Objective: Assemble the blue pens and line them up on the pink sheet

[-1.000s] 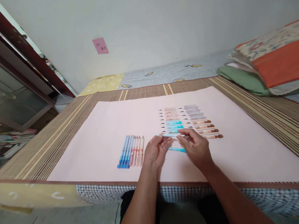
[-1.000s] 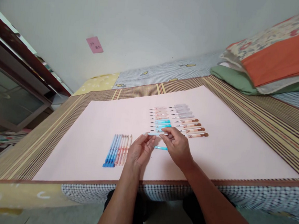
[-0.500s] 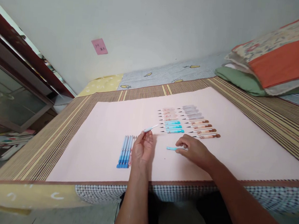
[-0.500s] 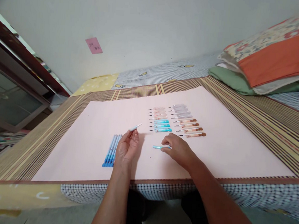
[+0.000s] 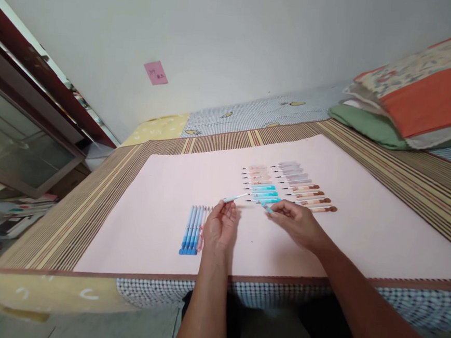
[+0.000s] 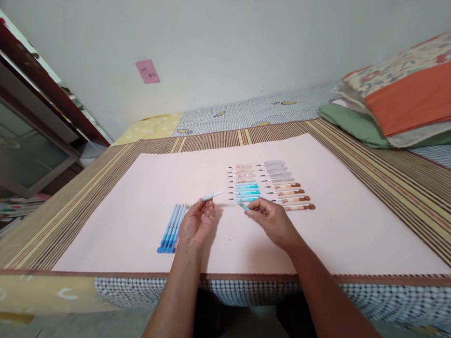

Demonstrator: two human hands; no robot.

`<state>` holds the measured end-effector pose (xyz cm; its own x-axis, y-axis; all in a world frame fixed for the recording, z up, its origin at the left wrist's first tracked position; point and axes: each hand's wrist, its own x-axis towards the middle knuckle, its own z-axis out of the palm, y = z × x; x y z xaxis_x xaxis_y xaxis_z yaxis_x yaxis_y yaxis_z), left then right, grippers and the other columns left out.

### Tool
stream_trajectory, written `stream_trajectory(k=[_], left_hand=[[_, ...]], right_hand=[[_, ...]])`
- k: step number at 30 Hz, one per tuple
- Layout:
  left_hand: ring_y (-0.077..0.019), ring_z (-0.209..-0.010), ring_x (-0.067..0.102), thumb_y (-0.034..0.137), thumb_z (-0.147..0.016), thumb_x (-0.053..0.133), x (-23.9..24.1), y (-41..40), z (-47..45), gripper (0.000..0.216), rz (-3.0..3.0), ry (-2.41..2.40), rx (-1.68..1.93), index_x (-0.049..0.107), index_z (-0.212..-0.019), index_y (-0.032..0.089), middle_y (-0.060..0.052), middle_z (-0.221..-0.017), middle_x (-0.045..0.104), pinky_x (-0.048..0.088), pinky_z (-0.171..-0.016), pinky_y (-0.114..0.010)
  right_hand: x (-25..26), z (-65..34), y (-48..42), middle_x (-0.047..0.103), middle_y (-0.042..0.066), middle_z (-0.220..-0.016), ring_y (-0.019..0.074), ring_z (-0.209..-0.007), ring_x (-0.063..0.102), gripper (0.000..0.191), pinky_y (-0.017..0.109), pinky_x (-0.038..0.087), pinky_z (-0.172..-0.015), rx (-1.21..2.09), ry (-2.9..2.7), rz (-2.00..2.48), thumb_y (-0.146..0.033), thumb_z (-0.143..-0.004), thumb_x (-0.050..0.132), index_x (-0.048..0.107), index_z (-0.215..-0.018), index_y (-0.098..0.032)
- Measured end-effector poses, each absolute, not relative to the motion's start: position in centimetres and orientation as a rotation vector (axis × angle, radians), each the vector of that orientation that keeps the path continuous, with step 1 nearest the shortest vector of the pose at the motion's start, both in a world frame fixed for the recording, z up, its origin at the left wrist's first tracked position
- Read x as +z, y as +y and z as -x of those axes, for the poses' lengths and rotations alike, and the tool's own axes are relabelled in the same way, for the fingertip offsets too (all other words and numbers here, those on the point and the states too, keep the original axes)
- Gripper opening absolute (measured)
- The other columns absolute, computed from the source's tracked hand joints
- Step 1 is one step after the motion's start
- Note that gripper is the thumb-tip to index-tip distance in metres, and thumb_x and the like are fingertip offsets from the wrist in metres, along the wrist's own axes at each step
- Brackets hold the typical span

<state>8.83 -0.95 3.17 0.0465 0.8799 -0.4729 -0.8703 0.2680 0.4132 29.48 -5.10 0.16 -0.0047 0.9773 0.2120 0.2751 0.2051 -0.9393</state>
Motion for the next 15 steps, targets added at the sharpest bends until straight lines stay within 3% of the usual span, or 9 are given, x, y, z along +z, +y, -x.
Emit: stream_trajectory(k=[5,8,15], left_hand=[[-0.0103,-0.065,0.065,0.007,-0.093,0.052,3.3,-1.0,-8.9,0.02,-0.01,0.749,1.339,0.063,-0.077,0.01,-0.007,-0.07,0.067,0.054,-0.063,-0.017],[-0.0107,-0.065,0.065,0.007,-0.093,0.052,3.3,-1.0,-8.9,0.02,-0.012,0.749,1.332,0.063,-0.076,0.01,-0.007,-0.07,0.066,0.054,-0.063,-0.018],[-0.0119,-0.064,0.063,0.013,-0.095,0.05,3.2,-0.9,-8.7,0.024,-0.021,0.691,1.34,0.061,-0.073,0.012,-0.007,-0.071,0.066,0.049,-0.058,-0.019]], right_hand=[[0.5,-29.5,-5.3,0.065,0.0,-0.074,0.0182,-0.071,0.059,0.016,0.03,0.044,-0.066,0.76,-1.602,1.432,-0.035,-0.087,0.061,0.062,-0.082,-0.021],[0.5,-29.0,-5.4,0.067,0.0,-0.079,0.0189,-0.074,0.06,0.011,0.03,0.044,-0.067,0.698,-1.634,1.455,-0.032,-0.089,0.056,0.062,-0.087,-0.022],[0.6,-26.8,-5.5,0.067,0.002,-0.081,0.0201,-0.072,0.059,0.016,0.031,0.042,-0.067,0.611,-1.732,1.472,-0.023,-0.09,0.042,0.057,-0.094,-0.023]])
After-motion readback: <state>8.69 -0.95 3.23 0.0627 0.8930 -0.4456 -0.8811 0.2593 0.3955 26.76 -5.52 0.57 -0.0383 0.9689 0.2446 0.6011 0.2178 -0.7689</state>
